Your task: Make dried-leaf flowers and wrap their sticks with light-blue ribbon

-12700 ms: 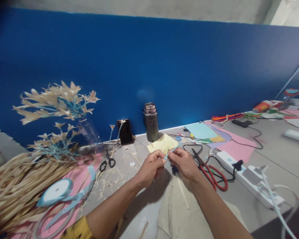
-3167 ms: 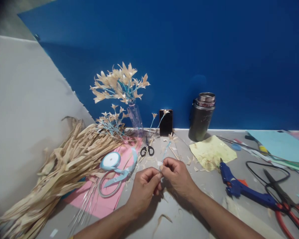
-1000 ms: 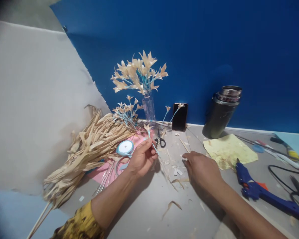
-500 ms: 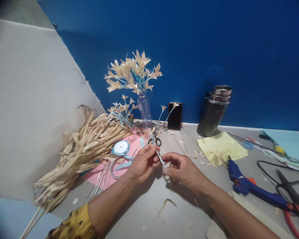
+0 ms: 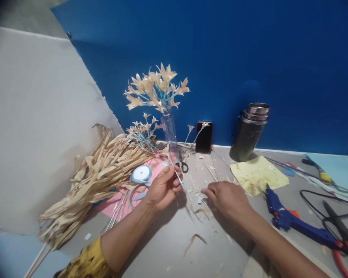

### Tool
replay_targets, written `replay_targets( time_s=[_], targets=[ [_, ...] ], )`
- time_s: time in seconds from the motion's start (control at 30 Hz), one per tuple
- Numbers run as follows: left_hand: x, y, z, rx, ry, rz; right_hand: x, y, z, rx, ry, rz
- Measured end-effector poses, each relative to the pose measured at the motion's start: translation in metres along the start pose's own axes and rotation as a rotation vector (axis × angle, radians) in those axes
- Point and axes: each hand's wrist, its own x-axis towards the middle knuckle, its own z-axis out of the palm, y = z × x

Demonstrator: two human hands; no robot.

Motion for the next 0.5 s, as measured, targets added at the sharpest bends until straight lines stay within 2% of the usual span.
replay_targets(
  time_s=[0.07, 0.13, 0.23, 0.33, 0.43, 0.5],
  targets=[
    [-0.001, -0.001, 0.001, 0.03, -0.012, 0.01, 0.0, 0.003, -0.004, -0.08, 0.15, 0.007],
    [-0.003, -0.001, 0.002, 0.062, -0.012, 0.032, 0.0, 0.004, -0.009, -0.053, 0.249, 0.036],
    [-0.003, -0.003, 0.002, 0.128, 0.001, 0.083, -0.001, 0.0, -0.016, 0.086, 0.26, 0.117],
    [-0.003, -0.004, 0.002, 0.235, 0.018, 0.137, -0.003, -0.012, -0.018, 0.436, 0.13, 0.089],
    [-0.003, -0.006, 0.002, 0.329, 0.051, 0.193, -0.008, -0.028, -0.013, 0.819, -0.132, 0.139],
    [-0.004, -0.008, 0.003, 0.378, 0.068, 0.216, -0.011, -0.037, -0.008, 0.944, -0.277, 0.19]
  ],
)
